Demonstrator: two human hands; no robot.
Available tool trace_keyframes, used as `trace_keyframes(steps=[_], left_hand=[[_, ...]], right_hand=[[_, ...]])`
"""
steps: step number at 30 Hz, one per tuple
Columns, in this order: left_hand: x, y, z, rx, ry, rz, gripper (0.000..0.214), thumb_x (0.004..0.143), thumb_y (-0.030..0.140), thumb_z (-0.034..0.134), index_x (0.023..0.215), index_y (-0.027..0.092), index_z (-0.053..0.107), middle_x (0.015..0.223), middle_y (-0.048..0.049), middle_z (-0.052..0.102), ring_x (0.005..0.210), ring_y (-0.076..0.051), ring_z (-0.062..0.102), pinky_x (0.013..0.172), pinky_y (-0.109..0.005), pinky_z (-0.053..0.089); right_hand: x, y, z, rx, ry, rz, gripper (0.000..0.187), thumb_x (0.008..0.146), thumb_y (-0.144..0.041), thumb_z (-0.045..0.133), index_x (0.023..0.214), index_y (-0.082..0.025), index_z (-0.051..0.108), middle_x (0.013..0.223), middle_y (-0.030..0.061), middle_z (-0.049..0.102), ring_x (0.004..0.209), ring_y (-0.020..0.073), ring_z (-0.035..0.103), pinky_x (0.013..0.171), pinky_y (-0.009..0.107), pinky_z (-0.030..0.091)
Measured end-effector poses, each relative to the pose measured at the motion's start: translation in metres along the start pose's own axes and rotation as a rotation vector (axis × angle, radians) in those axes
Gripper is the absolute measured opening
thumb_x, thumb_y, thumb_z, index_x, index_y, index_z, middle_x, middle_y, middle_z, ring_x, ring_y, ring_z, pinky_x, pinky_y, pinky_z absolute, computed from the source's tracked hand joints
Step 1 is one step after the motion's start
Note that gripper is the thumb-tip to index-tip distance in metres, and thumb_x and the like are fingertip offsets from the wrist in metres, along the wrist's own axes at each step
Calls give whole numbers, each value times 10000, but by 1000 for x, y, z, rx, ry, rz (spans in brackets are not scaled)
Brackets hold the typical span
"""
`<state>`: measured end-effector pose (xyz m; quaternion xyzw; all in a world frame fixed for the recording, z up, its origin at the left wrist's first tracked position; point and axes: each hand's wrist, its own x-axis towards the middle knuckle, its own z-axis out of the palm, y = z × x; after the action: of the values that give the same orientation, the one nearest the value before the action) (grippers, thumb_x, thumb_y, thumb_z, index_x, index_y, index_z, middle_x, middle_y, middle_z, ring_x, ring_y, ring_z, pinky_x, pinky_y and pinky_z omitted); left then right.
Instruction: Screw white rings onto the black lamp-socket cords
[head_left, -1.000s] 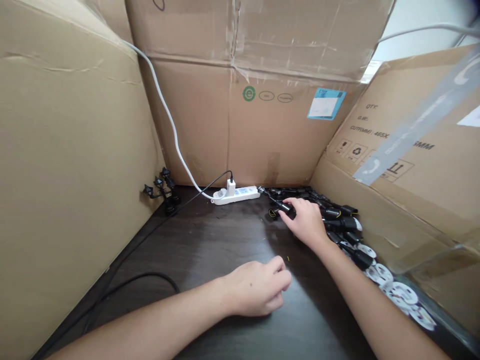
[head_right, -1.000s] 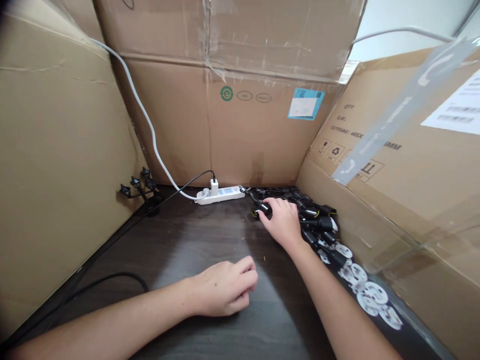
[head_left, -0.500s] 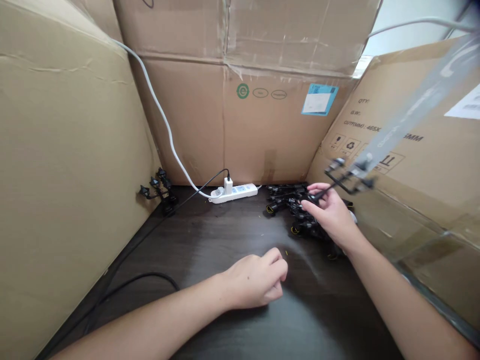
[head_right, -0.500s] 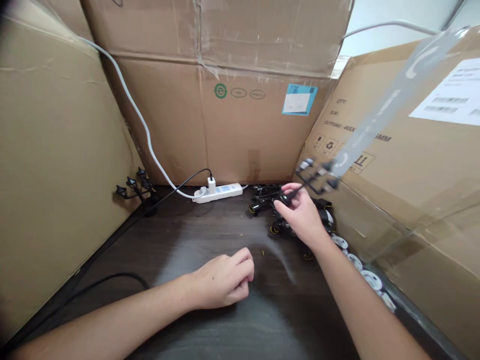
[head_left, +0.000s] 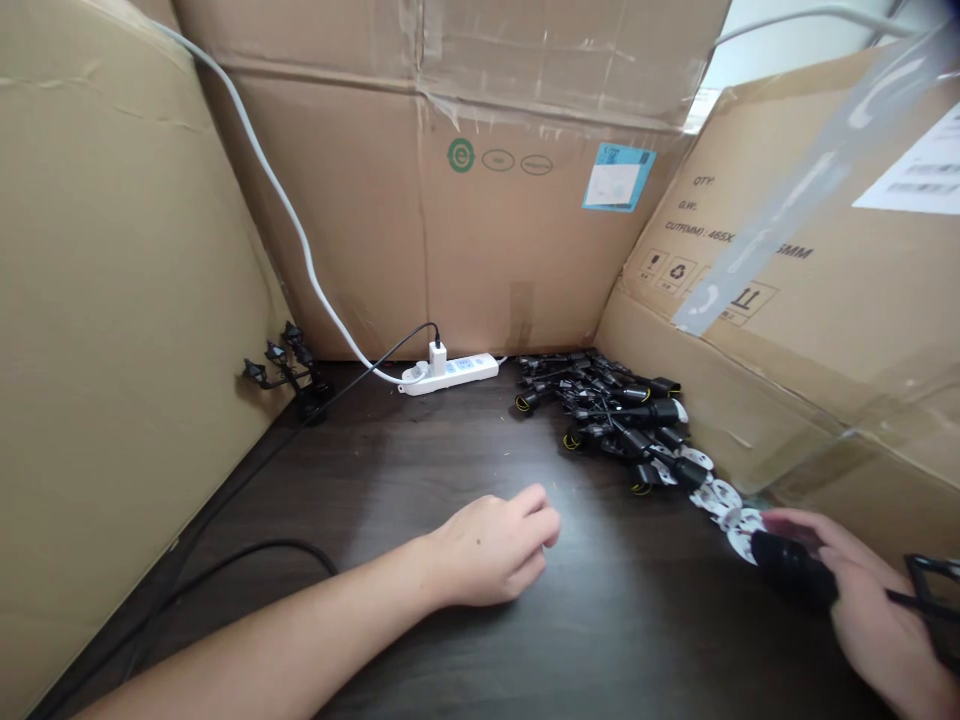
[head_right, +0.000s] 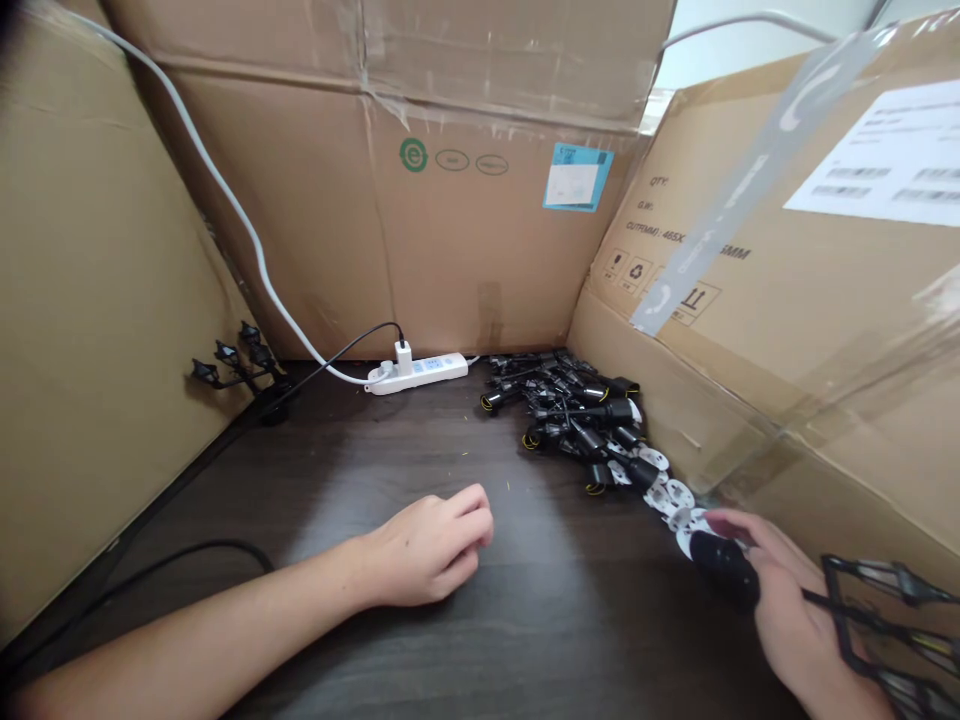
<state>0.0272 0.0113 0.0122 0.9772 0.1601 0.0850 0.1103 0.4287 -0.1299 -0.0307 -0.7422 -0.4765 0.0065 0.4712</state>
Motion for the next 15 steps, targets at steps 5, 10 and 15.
trace_keyframes(steps=[5, 10, 15], left_hand=[[-2, -1, -3, -8, 23, -5, 204, 889, 148, 445, 1065, 238, 493, 1144, -20, 561, 665, -128, 563, 665, -287, 504], [-1, -3, 0, -2, 24, 7, 156, 892, 165, 459, 1016, 239, 520, 1121, -13, 569, 675, -130, 571, 663, -281, 498], [-1, -4, 2, -6, 47, 26, 157, 883, 172, 475, 1009, 240, 538, 1111, -12, 574, 667, -133, 561, 646, -281, 480]], right_hand=[[-7, -12, 1, -46, -39, -7, 264, 690, -308, 522, 761, -430, 745, 889, 151, 753, 916, 407, 689, 822, 578, 455], [8, -28, 22, -64, -135, -165, 277, 776, -291, 480, 845, -383, 732, 963, 137, 736, 976, 374, 666, 826, 523, 464], [22, -27, 36, -104, -116, -205, 293, 787, -325, 405, 805, -277, 694, 835, 99, 719, 837, 352, 674, 764, 490, 503]])
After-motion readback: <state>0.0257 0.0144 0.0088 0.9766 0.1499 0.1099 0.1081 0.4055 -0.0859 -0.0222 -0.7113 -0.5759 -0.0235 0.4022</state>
